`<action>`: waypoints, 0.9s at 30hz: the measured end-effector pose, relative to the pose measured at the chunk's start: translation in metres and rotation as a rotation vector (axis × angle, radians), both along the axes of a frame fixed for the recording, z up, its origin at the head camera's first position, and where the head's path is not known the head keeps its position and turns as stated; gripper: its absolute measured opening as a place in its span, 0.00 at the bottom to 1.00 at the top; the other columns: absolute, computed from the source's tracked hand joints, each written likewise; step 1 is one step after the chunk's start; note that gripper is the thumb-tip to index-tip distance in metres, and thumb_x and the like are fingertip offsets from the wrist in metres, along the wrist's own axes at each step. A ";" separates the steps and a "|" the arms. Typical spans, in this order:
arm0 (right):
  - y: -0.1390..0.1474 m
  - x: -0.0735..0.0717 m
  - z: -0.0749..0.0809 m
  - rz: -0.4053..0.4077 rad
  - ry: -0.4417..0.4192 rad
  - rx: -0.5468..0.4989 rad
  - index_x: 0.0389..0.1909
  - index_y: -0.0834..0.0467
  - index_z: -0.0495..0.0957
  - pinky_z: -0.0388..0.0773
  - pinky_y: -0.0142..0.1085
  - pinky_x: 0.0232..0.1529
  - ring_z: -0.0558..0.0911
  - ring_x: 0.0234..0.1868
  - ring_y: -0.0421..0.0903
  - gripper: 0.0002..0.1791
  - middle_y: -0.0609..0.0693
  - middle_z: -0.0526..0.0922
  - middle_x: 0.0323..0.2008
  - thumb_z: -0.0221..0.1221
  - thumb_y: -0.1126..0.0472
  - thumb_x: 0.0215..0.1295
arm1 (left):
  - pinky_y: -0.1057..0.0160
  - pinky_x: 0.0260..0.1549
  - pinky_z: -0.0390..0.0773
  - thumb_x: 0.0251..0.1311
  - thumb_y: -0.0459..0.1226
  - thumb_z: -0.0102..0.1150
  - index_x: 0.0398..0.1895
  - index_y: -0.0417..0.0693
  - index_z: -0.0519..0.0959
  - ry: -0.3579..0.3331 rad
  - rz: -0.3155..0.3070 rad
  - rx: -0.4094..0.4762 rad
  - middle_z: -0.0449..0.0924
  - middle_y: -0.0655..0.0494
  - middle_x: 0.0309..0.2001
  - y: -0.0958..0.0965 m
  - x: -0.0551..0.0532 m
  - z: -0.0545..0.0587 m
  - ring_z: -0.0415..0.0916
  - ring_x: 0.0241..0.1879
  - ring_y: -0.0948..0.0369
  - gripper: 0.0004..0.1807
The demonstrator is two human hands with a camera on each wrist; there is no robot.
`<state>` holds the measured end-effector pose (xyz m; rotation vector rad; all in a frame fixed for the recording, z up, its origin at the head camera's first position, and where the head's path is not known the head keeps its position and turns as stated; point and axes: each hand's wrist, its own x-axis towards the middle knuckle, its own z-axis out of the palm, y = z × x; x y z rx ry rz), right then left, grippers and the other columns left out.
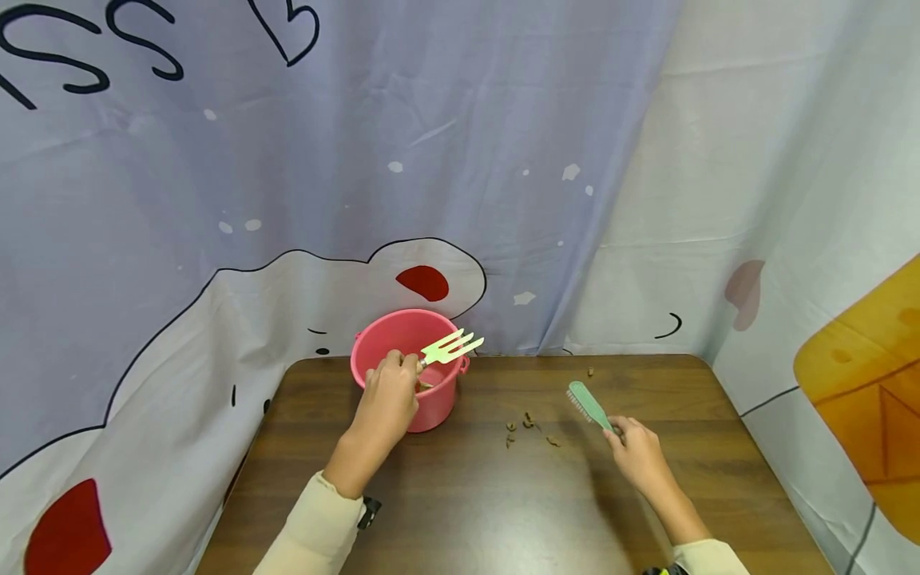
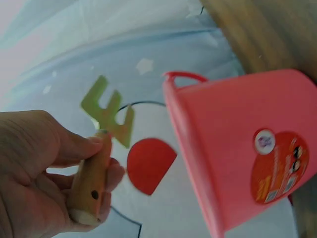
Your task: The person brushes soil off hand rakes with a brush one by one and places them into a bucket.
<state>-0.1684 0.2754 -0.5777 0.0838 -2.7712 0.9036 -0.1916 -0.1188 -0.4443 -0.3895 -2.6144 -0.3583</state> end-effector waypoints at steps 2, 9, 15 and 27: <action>0.001 0.000 0.000 0.000 -0.003 -0.003 0.51 0.73 0.81 0.81 0.48 0.39 0.84 0.38 0.56 0.15 0.62 0.85 0.39 0.62 0.67 0.69 | 0.55 0.26 0.70 0.58 0.29 0.70 0.37 0.36 0.82 -0.031 0.010 0.008 0.77 0.45 0.31 -0.005 0.000 0.006 0.77 0.30 0.51 0.07; 0.003 0.001 -0.002 0.000 -0.014 -0.001 0.52 0.73 0.80 0.81 0.48 0.39 0.84 0.38 0.56 0.15 0.62 0.85 0.39 0.62 0.67 0.69 | 0.46 0.31 0.81 0.55 0.30 0.74 0.33 0.39 0.82 -0.043 0.021 -0.015 0.79 0.46 0.28 -0.023 -0.004 0.018 0.82 0.33 0.47 0.08; 0.004 0.004 -0.005 -0.002 -0.055 -0.018 0.53 0.75 0.79 0.82 0.45 0.38 0.84 0.38 0.54 0.17 0.64 0.85 0.41 0.62 0.67 0.69 | 0.43 0.31 0.81 0.48 0.33 0.79 0.33 0.41 0.84 -0.074 0.080 -0.057 0.81 0.45 0.29 -0.033 -0.011 0.021 0.85 0.33 0.44 0.12; 0.003 0.010 -0.012 -0.008 -0.032 -0.011 0.50 0.73 0.81 0.81 0.44 0.37 0.83 0.35 0.50 0.15 0.59 0.85 0.37 0.64 0.68 0.67 | 0.43 0.31 0.82 0.64 0.31 0.66 0.24 0.40 0.81 -0.181 0.119 -0.051 0.85 0.44 0.28 -0.044 -0.038 0.020 0.86 0.32 0.43 0.10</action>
